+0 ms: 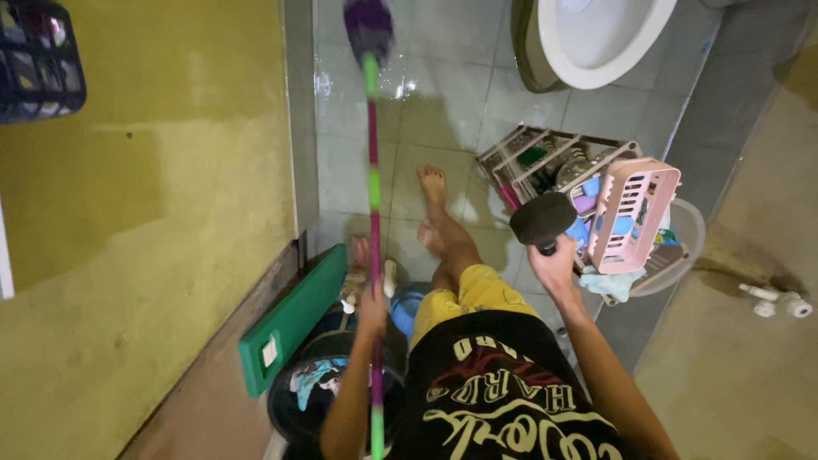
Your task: The person mops a tiled bathroom floor using a purple and green mop. They repeatedly dip the mop into a bucket and use a handheld shower head to rinse the mop head and the floor. The person also moves a plastic basket and a green tray to clean underneath them.
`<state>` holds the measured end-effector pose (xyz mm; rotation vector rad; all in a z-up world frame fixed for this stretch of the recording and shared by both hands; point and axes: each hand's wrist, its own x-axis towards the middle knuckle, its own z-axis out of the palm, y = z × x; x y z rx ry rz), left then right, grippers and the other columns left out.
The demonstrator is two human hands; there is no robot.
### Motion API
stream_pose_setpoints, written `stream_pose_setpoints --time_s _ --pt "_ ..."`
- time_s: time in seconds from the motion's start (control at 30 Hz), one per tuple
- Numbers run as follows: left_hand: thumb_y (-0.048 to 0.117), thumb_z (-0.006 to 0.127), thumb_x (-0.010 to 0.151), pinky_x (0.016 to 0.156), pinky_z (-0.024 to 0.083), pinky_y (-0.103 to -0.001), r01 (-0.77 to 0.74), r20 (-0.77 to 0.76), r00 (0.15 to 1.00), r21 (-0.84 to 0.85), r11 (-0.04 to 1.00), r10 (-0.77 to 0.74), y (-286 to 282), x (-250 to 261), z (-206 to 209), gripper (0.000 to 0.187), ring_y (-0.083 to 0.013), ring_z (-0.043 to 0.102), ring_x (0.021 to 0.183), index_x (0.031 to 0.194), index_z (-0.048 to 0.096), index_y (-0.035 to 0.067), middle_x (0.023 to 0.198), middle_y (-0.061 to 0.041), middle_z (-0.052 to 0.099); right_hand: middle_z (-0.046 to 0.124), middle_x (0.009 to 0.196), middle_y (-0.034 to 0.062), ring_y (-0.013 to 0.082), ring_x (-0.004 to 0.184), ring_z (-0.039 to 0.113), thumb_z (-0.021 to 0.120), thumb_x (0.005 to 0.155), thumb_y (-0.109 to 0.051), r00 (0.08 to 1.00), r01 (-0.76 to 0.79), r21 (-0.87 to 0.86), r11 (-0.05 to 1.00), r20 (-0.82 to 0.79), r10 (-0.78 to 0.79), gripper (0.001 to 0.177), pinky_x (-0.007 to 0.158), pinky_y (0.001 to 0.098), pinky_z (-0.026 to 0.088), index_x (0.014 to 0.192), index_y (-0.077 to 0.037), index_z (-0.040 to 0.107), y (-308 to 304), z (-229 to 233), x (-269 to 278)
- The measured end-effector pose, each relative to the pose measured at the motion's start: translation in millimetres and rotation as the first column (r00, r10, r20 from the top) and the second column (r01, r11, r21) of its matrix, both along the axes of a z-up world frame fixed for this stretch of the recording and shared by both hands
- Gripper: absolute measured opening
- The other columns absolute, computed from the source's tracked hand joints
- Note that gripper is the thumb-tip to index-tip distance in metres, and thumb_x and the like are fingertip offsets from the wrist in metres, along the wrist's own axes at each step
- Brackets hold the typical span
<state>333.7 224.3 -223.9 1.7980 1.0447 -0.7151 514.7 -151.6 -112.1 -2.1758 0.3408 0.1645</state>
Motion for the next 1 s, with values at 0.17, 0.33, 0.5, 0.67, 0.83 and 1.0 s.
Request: stream_pose_setpoints --time_s 0.17,0.33,0.5,0.67,0.83,1.0 --pt "0.071 0.044 0.094 0.096 0.050 -0.055 0.159 -0.360 0.928 0.150 0.976 -0.096 -2 -39 64 0.082 -0.0511 0.064 0.112 0.103 0.074 -0.006 0.106 -0.037 0.069 0.064 0.068 0.0040 0.0068 0.063 0.055 0.078 0.088 -0.012 0.999 0.009 -0.059 0.998 0.046 -0.006 0.017 0.060 0.0271 0.046 0.086 0.002 0.068 -10 -13 -2" --pt "0.067 0.034 0.100 0.080 0.050 -0.060 0.259 0.008 0.964 0.201 0.945 -0.266 34 66 -5 0.083 -0.0561 0.063 0.095 0.097 0.069 -0.008 0.094 -0.037 0.067 0.060 0.065 0.0060 0.0087 0.061 0.049 0.078 0.089 -0.012 0.994 0.071 -0.054 0.996 -0.079 -0.075 0.017 0.057 0.0305 0.042 0.086 0.002 0.068 -7 -8 3" --pt "0.048 0.049 0.106 0.039 0.043 -0.039 -0.010 0.064 0.998 -0.111 0.994 0.017 52 273 -75 0.049 -0.0183 0.053 0.043 0.119 0.056 0.001 0.064 -0.007 0.057 0.068 0.076 0.0083 0.0117 0.064 0.057 0.076 0.081 -0.007 0.999 0.030 -0.034 0.999 -0.023 -0.031 0.017 0.060 0.0308 0.046 0.095 0.001 0.071 -3 6 6" --pt "0.009 0.053 0.089 0.057 0.052 -0.045 0.286 0.200 0.936 0.052 0.957 -0.290 -6 446 -118 0.047 -0.0333 0.064 0.065 0.134 0.046 0.003 0.083 -0.017 0.070 0.070 0.082 0.0099 0.0145 0.071 0.065 0.077 0.083 -0.007 0.997 0.065 -0.078 0.995 0.039 -0.062 0.017 0.070 0.0313 0.052 0.097 0.000 0.071 -16 15 -8" --pt "0.004 0.074 0.080 0.091 0.059 -0.046 0.449 0.421 0.725 0.309 0.838 -0.544 -89 451 -146 0.032 -0.0456 0.072 0.104 0.111 0.070 -0.005 0.104 -0.029 0.074 0.071 0.084 0.0088 0.0148 0.074 0.062 0.077 0.087 -0.008 0.978 0.203 -0.051 0.978 0.061 -0.200 0.018 0.070 0.0305 0.050 0.100 0.003 0.072 -25 21 -21" --pt "-0.001 0.072 0.072 0.083 0.059 -0.051 0.563 0.359 0.695 0.268 0.782 -0.623 -115 400 -115 0.061 -0.0503 0.070 0.098 0.128 0.054 -0.015 0.101 -0.035 0.069 0.071 0.088 0.0033 0.0107 0.079 0.062 0.075 0.091 -0.009 0.950 0.309 0.068 0.949 0.031 -0.312 0.018 0.073 0.0270 0.051 0.104 0.003 0.071 -26 27 -14"
